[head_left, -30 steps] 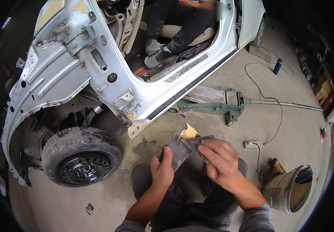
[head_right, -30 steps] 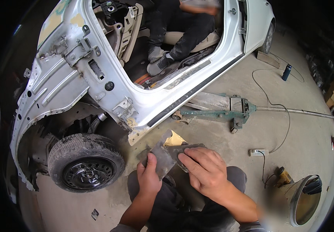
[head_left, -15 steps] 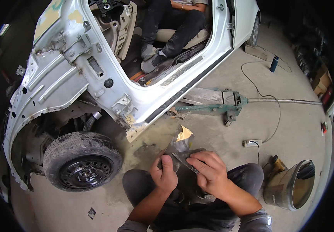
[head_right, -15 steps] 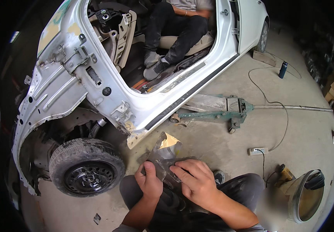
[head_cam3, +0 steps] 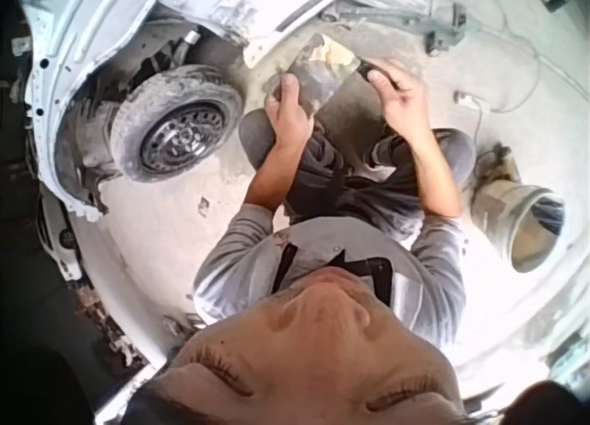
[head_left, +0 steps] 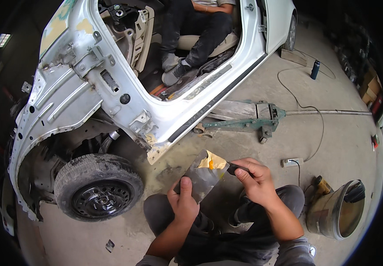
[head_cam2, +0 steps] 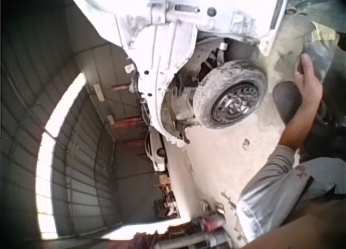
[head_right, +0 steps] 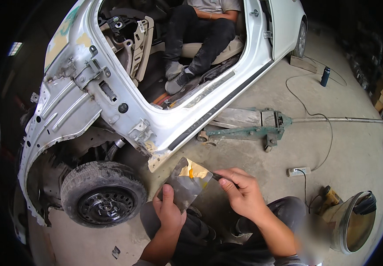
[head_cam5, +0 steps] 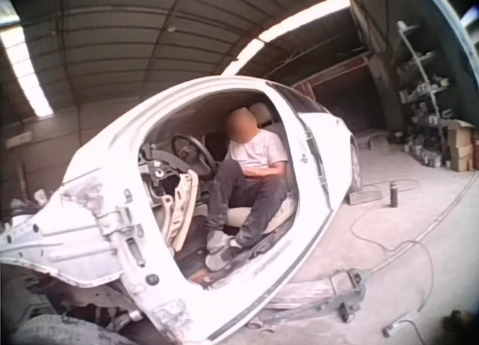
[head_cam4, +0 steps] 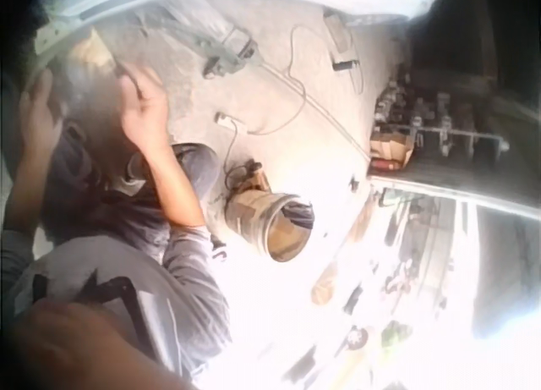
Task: The person scoops yellow body filler from a container, mixes it on a metal sheet, and applies it to the front fender area of a white car using a spreader. They then smooth the filler along the fender edge and door frame.
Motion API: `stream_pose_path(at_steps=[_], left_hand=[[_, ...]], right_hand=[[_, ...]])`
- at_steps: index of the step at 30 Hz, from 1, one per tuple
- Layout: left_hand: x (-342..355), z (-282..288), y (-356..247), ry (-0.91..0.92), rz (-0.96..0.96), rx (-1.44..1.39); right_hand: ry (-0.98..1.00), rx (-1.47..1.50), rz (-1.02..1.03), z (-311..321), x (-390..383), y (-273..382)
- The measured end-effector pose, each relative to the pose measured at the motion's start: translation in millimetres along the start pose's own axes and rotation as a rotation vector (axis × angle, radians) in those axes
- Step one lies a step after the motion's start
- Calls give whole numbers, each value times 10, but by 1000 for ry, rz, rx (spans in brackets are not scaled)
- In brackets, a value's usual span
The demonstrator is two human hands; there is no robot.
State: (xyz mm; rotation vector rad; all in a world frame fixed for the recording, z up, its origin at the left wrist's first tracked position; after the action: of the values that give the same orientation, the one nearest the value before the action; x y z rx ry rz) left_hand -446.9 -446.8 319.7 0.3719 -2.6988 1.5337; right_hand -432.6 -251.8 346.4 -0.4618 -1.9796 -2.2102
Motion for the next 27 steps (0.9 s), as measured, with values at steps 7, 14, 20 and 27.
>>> stream_pose_path(at_steps=[7,14,20,27], left_hand=[[-102,-162,-35,76,-329,385],[-101,-200,-99,150,-439,478],[-117,-209,-100,143,-511,545],[-8,-138,-167,107,-517,498]], right_hand=[[-267,-273,390,-47,-112,414],[-115,-271,393,-207,-232,408],[-300,-207,372,-114,-112,434],[-39,-214,358,-368,-255,319]])
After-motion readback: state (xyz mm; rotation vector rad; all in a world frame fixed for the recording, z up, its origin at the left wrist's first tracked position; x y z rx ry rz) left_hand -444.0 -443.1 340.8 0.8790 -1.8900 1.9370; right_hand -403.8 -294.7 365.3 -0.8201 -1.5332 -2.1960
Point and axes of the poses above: each hand's wrist, its own x-axis towards the middle knuckle, its own z-axis out of the back of the hand, y = z × x, the point moved 6 cm from there along x, towards the middle knuckle, and after that the axes turned 2 degrees about -y, right-handed, at the moved point
